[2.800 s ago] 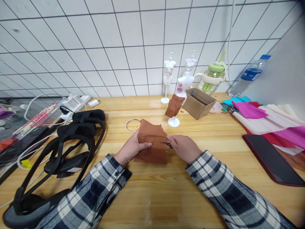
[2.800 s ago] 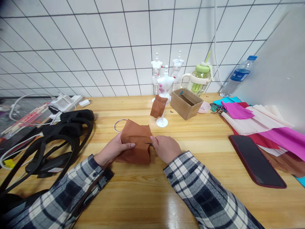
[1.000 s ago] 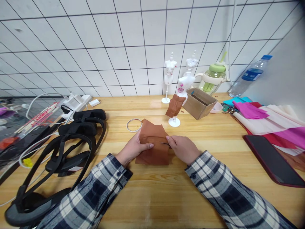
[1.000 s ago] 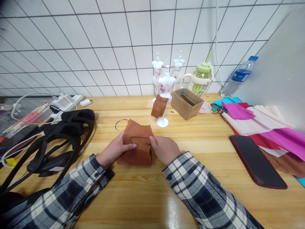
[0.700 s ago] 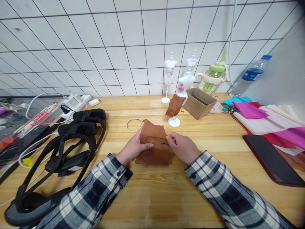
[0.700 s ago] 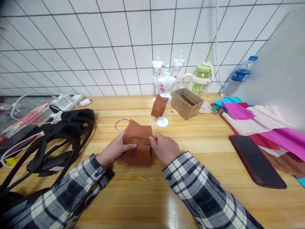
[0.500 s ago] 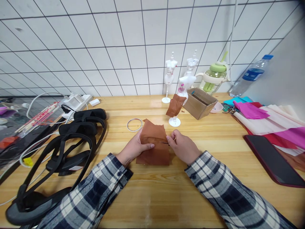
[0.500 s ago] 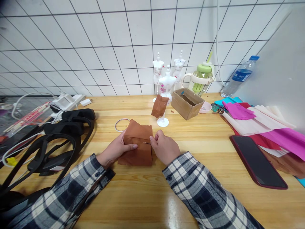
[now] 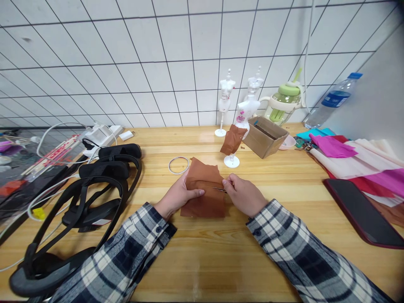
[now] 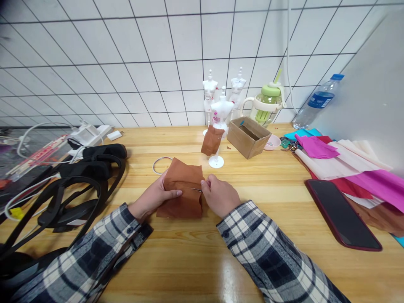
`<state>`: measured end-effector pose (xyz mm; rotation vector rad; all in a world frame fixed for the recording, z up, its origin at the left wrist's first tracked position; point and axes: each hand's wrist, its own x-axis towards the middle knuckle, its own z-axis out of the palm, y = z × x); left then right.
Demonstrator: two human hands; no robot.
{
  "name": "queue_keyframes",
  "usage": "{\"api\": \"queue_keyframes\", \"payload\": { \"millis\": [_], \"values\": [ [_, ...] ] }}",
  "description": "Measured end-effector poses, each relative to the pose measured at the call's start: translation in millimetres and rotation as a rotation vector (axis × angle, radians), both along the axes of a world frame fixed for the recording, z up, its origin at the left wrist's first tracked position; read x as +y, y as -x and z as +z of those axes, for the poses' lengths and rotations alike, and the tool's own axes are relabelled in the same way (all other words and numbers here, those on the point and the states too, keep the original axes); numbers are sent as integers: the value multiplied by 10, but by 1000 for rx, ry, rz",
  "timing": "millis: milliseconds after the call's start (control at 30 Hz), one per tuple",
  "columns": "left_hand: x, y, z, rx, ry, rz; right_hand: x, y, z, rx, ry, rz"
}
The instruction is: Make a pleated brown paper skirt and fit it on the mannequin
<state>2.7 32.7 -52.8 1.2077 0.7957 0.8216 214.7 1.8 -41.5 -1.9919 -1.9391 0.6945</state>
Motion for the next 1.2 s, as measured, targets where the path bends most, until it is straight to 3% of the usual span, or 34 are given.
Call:
{"api": "queue_keyframes", "payload": {
  "millis": [1200],
  "values": [
    [11,6,-22,-10,-13,6,31,-71,3,-75,-5,87]
  ]
}}
